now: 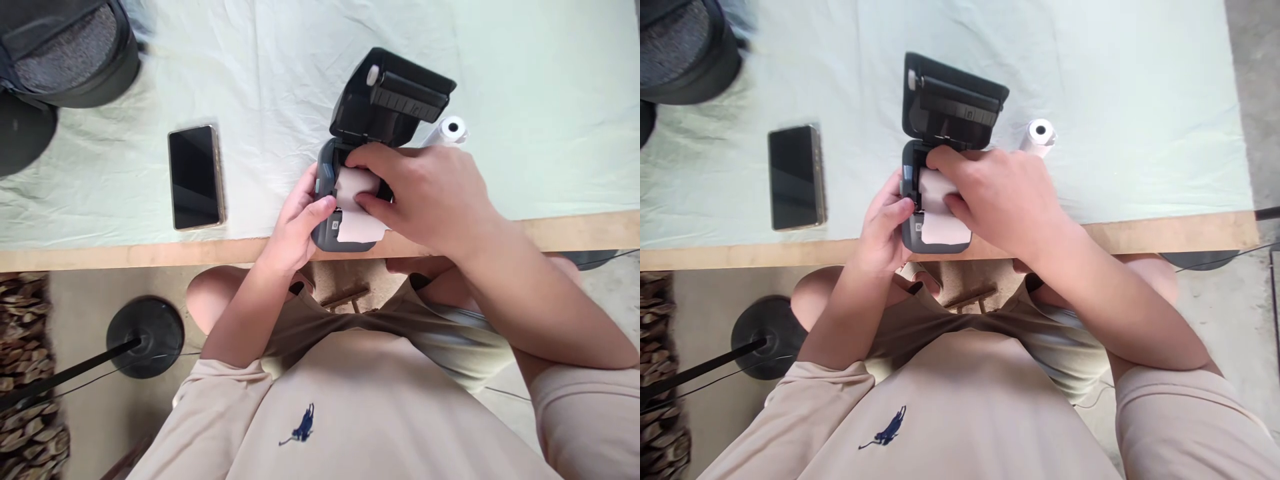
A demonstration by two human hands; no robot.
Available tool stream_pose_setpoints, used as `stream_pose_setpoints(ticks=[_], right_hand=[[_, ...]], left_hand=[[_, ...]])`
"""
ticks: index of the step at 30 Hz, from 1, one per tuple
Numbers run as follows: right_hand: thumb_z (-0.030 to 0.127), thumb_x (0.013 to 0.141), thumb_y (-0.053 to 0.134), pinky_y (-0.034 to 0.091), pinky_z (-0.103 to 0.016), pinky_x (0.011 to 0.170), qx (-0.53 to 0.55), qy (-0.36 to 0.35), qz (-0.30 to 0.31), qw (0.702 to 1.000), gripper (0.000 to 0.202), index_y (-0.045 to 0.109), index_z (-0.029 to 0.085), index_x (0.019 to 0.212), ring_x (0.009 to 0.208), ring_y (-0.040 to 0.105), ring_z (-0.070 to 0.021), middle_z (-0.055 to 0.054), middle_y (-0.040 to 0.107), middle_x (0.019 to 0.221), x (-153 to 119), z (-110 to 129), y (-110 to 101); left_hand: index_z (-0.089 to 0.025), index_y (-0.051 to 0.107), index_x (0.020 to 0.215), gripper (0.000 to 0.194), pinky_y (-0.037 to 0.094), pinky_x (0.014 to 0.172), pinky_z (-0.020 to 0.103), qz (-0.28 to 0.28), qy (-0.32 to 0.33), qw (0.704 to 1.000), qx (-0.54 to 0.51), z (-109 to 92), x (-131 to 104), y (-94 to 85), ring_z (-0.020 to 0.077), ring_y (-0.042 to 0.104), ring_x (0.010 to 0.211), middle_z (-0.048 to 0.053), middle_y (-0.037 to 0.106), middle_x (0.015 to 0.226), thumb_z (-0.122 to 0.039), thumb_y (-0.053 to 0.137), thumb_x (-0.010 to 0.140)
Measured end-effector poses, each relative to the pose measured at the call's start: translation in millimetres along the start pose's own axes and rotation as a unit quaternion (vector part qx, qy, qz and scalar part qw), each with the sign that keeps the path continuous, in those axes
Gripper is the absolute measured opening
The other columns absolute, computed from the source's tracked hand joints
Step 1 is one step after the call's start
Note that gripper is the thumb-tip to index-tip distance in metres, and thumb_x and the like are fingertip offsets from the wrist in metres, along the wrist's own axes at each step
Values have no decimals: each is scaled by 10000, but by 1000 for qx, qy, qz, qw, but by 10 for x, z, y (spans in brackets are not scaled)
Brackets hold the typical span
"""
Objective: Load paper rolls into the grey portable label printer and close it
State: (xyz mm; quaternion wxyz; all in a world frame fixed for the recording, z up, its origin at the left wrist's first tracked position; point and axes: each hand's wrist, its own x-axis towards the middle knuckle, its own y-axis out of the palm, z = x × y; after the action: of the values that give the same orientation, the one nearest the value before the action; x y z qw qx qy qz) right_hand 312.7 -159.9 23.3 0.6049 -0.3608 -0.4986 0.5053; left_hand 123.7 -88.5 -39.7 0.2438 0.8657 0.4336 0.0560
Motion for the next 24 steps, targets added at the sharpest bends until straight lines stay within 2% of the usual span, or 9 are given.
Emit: stream_pose_setpoints(ticks=[4,7,9,12,13,14,17,19,24], right_hand=[[200,889,717,524,-378,619,54,33,17,998,325,744,308,1195,733,746,-269,-18,775,850,26,29,-65],[167,805,728,502,-367,601,216,45,-14,975,364,709,302,1142,670,683,-193,3,817,990,47,3,-176],[198,760,748,430,-337,513,360,84,-61,927,367,672,313,1101,586,598,-150,27,801,968,67,-57,-212],[265,787,745,326,-311,414,541,171,-85,819,297,654,339,1060,544,548,-158,45,704,813,96,-176,-159],[294,802,770,335,-311,410,571,177,-78,797,270,652,340,1040,564,569,-168,41,685,801,99,-211,-119],[328,816,813,374,-313,424,584,171,-68,791,267,644,339,1023,593,594,-176,38,679,806,98,-242,-74],[450,837,932,524,-320,546,543,113,-52,830,397,587,330,993,712,678,-183,37,699,872,63,-335,77],[500,887,905,580,-333,620,504,89,-59,857,395,575,328,1017,761,699,-180,33,715,920,19,-420,192],[381,850,850,642,-401,748,368,41,-100,923,362,655,307,1146,925,758,-235,-22,774,1031,-109,-649,504]], left_hand=[[-265,783,1224,530,698,941,431,-4,-8,1000,-6,-15,-5,23,381,783,1290,60,800,1081,-571,945,822],[-246,777,1195,409,689,1056,460,-11,-6,999,-40,-35,0,40,377,732,1415,63,822,1121,-474,894,876],[-227,774,1160,302,673,1119,473,-20,-6,998,-63,-51,13,41,363,702,1471,64,833,1151,-412,827,927],[-219,767,1106,240,667,1149,467,-35,-19,996,-83,-80,40,33,357,690,1491,74,845,1163,-410,760,961],[-225,765,1089,240,670,1147,461,-41,-27,995,-85,-90,50,32,358,691,1489,79,849,1158,-426,754,958],[-233,765,1074,243,673,1142,455,-48,-35,995,-84,-99,58,32,359,691,1488,83,854,1156,-443,751,953],[-261,766,1019,259,686,1118,440,-67,-46,994,-74,-118,74,37,363,687,1490,88,864,1156,-496,786,913],[-270,770,1002,310,693,1104,438,-68,-42,994,-68,-119,79,41,370,690,1488,87,866,1153,-549,829,879],[-286,771,974,432,720,1018,459,-66,-35,996,-42,-103,90,42,403,704,1456,96,862,1162,-685,848,828]])
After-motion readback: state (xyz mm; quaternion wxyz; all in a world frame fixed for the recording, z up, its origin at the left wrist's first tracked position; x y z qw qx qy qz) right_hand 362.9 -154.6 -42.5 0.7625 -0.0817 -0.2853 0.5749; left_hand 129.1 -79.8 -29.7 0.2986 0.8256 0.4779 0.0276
